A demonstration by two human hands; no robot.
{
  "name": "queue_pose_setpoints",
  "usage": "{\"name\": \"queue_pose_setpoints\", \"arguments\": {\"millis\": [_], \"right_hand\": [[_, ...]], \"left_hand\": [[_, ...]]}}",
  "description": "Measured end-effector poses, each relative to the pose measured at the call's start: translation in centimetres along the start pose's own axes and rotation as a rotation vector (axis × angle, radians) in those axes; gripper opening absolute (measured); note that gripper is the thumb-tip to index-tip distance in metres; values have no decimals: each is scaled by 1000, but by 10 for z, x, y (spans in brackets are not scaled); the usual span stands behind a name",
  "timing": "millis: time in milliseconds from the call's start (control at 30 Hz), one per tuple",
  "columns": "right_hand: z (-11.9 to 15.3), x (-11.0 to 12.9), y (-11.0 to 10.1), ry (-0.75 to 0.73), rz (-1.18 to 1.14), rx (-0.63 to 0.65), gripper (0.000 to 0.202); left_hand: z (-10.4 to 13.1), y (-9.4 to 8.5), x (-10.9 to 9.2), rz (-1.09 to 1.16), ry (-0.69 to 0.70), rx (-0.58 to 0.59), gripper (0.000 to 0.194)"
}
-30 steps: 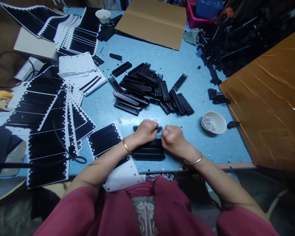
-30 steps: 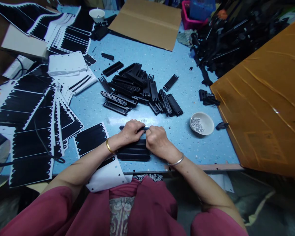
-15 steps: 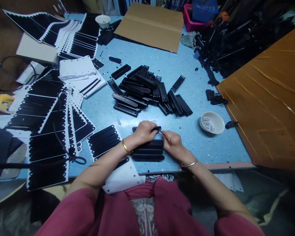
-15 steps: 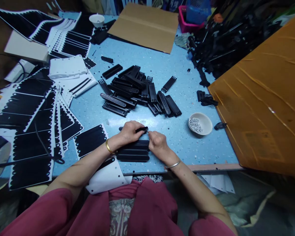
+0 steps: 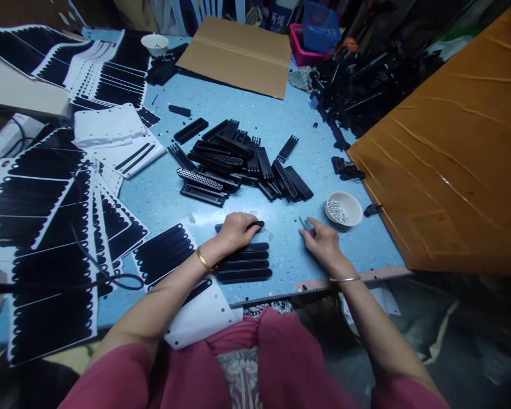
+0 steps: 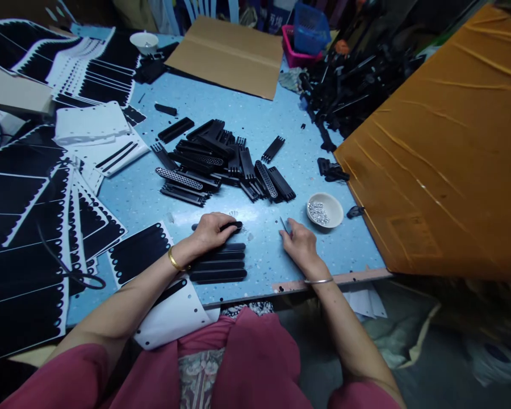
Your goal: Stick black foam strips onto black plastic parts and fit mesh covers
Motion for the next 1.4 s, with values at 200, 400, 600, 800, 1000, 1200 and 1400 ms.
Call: {"name": "queue_pose_setpoints", "arguments": {"millis": [200,400,600,800,1000,1200,1400], "right_hand": [[-14,26,-16,31,-266,-69,31],[-27,89,41,290,-882,284,34],[-32,101,53,390,-1064,282,35],[-28,101,57,479,-1114,326,39],[-28,104,63,548,-1242,274,32],[-26,104,66,587,-1233,235,26],[-27,104,65,581,-1197,223,24]], "left_hand": [[0,0,-2,-6,-3,19,14],[0,-2,-2,-11,-1,5,14],[0,-1,-4,-37,9,28,15],[1,-2,-4,-42,7,34,15],[-1,-2,-6,-19,1,46,14],[7,-23,1,-71,34,79,15],[33,-38,35,-118,4,104,9]]}}
Point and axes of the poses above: each hand's wrist, its own z-axis away from the middle knuckle, its own y-axis out of the palm, x = y × z, the point moved 7 cm from there along -z, towards the middle knuckle, and after that the axes turned 11 degrees about -z, right-handed, at the moved point
